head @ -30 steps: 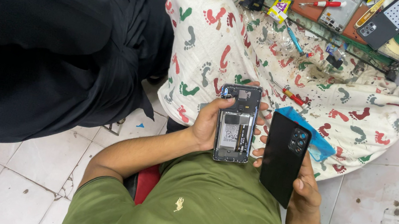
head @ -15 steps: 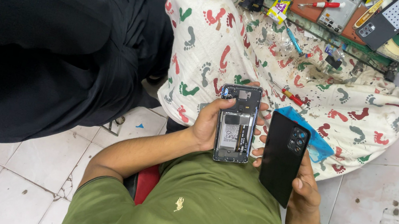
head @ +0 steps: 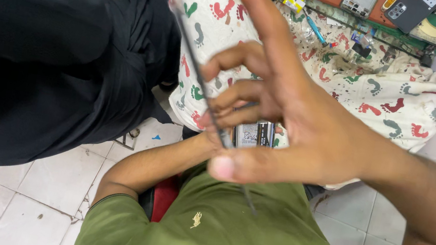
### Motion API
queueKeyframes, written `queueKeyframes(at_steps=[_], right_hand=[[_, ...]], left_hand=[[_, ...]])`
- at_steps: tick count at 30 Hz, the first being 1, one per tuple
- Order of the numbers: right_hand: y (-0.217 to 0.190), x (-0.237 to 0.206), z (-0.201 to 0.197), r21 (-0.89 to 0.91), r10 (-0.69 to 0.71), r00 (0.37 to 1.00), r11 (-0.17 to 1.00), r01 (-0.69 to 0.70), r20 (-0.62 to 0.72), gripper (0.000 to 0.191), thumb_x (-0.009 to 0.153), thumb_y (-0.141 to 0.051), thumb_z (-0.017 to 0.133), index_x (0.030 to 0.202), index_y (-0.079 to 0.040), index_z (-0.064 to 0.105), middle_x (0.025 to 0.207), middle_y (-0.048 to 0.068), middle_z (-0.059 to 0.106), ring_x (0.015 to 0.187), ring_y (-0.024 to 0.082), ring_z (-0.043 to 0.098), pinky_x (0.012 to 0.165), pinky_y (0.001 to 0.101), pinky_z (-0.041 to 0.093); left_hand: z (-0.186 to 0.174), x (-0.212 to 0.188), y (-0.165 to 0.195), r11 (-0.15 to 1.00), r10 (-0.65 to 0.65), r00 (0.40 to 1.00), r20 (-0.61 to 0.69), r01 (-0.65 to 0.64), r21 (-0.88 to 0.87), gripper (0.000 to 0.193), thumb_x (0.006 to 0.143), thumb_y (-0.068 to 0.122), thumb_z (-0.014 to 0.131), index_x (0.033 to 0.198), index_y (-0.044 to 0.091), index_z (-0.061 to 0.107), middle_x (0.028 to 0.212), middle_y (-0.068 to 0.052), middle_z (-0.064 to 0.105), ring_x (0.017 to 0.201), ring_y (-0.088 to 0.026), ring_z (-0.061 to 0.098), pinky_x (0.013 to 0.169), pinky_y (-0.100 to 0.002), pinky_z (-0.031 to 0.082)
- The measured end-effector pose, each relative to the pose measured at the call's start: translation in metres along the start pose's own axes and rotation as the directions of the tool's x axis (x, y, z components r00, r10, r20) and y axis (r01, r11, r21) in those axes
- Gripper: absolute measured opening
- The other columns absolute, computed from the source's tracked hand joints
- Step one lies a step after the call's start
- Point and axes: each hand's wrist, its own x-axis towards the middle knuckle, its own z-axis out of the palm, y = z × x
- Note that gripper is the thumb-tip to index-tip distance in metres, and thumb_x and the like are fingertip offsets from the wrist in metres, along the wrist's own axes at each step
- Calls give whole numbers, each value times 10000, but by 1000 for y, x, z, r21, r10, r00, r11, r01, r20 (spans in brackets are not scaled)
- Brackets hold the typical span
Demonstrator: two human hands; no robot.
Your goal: The person removes a sticker from the back of a disassembled smartphone, then uses a metal tool to pry and detach the back cover. They peel off a protective film from the removed cover and compare it with another back cover before attempting to fit it onto the phone chassis.
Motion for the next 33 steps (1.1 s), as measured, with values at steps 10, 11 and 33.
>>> queueKeyframes(at_steps=[10, 11, 33], right_hand=[[-32, 85, -3, -144, -229, 973, 964, 222, -28, 513, 949, -449, 736, 1103, 30, 637, 1031, 76, 672, 1019, 141, 727, 903, 317, 625], [-30, 87, -6, -190, -255, 966, 951, 244, -36, 512, 943, -479, 717, 1074, 10, 647, 1049, 56, 687, 1061, 129, 760, 921, 314, 634], [56, -27, -7, -133, 33, 983, 991, -9, 181, 1114, 861, -296, 840, 1697, -84, 136, 1572, 211, 468, 1338, 312, 626, 1121, 469, 575]], left_hand=[[-40, 27, -14, 984, 35, 999, -22, -39, -175, 672, 1007, 435, 473, 1460, -60, 491, 1404, -185, 640, 1199, -344, 669, 1002, -493, 571], [-42, 27, -13, 983, 65, 998, -24, -68, -170, 682, 1001, 418, 480, 1481, -66, 482, 1431, -146, 649, 1194, -329, 672, 1005, -490, 569], [-34, 24, 13, 986, 80, 995, -61, -88, -143, 710, 1001, 347, 509, 1649, 163, 284, 1454, -207, 560, 1220, -364, 643, 1044, -520, 556]])
